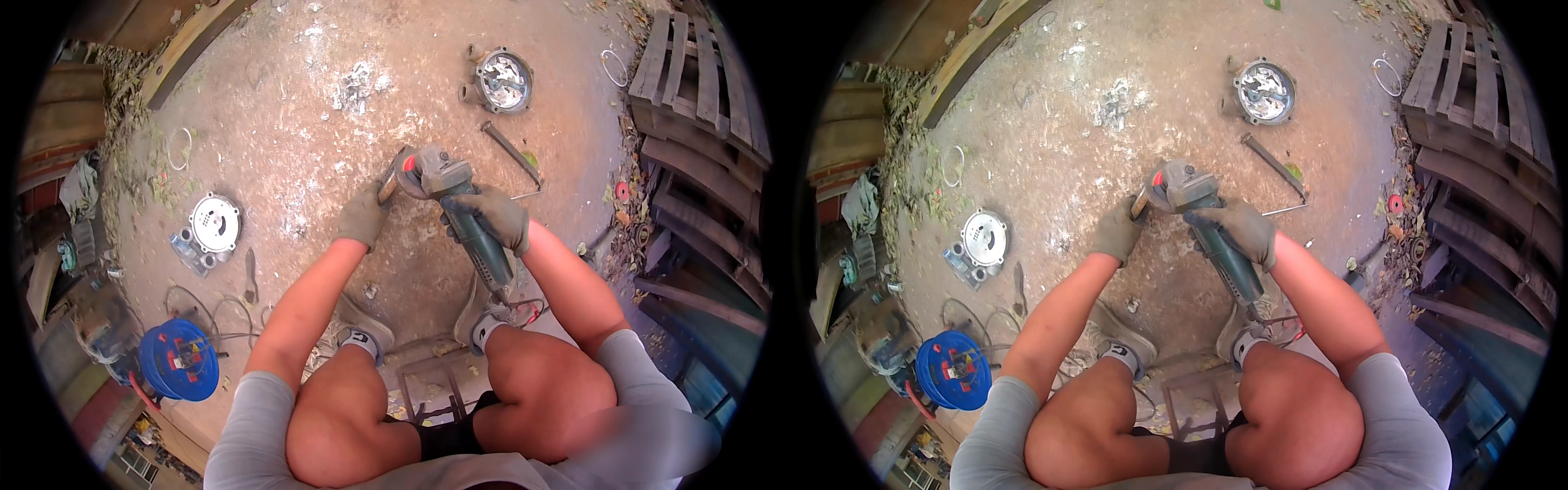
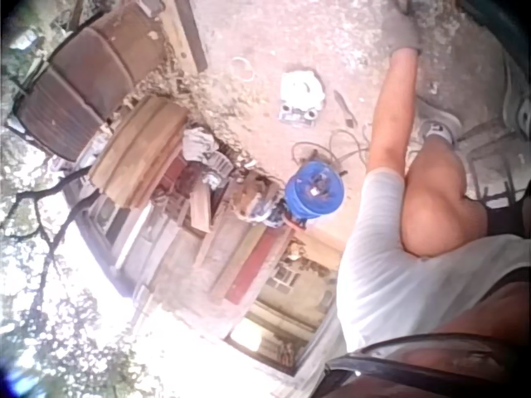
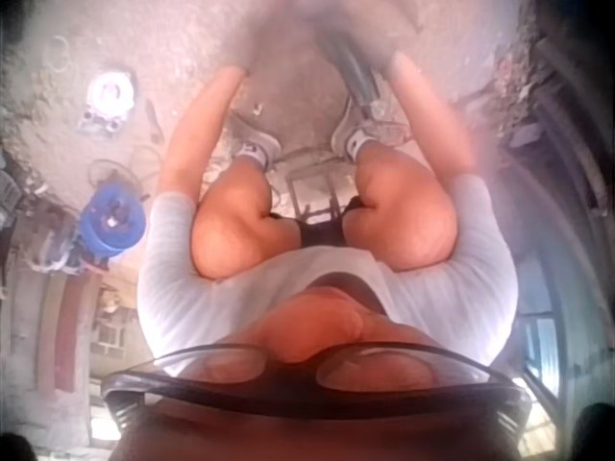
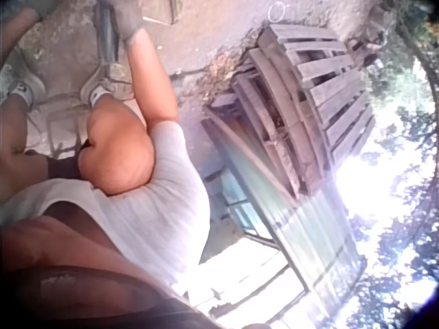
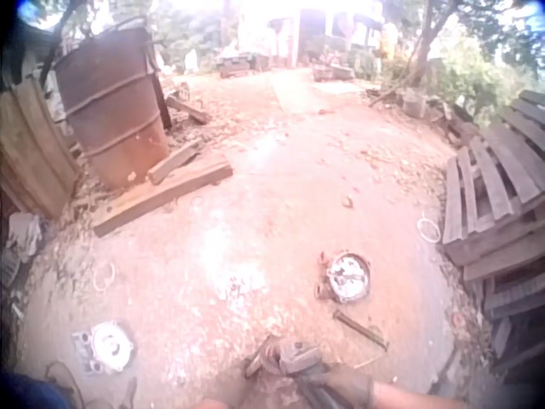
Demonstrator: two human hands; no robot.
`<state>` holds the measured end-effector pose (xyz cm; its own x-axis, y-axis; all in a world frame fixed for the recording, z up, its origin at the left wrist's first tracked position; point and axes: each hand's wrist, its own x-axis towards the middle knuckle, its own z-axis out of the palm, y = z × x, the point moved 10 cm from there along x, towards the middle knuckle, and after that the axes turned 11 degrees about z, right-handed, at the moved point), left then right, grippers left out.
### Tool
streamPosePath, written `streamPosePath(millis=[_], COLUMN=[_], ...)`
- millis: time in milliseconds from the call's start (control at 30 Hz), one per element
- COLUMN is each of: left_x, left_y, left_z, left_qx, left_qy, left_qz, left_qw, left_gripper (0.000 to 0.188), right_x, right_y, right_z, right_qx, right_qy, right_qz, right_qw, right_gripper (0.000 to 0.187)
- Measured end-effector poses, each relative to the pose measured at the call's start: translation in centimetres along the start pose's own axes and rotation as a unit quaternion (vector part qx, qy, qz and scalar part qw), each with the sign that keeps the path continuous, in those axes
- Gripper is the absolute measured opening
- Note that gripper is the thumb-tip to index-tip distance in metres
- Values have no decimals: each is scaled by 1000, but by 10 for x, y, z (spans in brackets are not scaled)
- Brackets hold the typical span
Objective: The person sits on a stool and uses an angle grinder to smooth the surface of two circular metal parts placed on the ground. The person handles the parts one at a time, rotating them to grind different sections.
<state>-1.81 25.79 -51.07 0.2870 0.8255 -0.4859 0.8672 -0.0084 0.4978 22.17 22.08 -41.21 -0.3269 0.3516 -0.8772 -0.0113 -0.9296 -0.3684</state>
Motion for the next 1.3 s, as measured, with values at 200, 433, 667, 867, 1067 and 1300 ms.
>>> streamPosePath(millis=[200, 433, 667, 867, 1067, 1300], left_x=[-3, -5, -1, 7, 9, 8], left_y=[2, 17, -5, -3, -10, 3], left_z=[-3, -26, 2, -8, -3, -12], left_qx=[6, -78, -68, -48, -36, -62], left_qy=[9, 52, 44, 39, 42, 52], left_qz=[4, 53, 62, 63, 53, 47], left_qw=[1000, 994, 995, 996, 997, 996], left_gripper=[54, 54, 56, 56, 57, 46], right_x=[4, 2, -1, 10, -5, 10], right_y=[21, 14, -6, -10, -9, -26], right_z=[-19, -13, -8, -7, -13, -10], right_qx=[20, 43, 44, -28, 0, -1], right_qy=[-16, -10, 2, 14, 14, 14], right_qz=[20, -2, -38, -41, -24, -6], right_qw=[999, 999, 998, 999, 1000, 1000], right_gripper=[44, 44, 44, 40, 44, 46])
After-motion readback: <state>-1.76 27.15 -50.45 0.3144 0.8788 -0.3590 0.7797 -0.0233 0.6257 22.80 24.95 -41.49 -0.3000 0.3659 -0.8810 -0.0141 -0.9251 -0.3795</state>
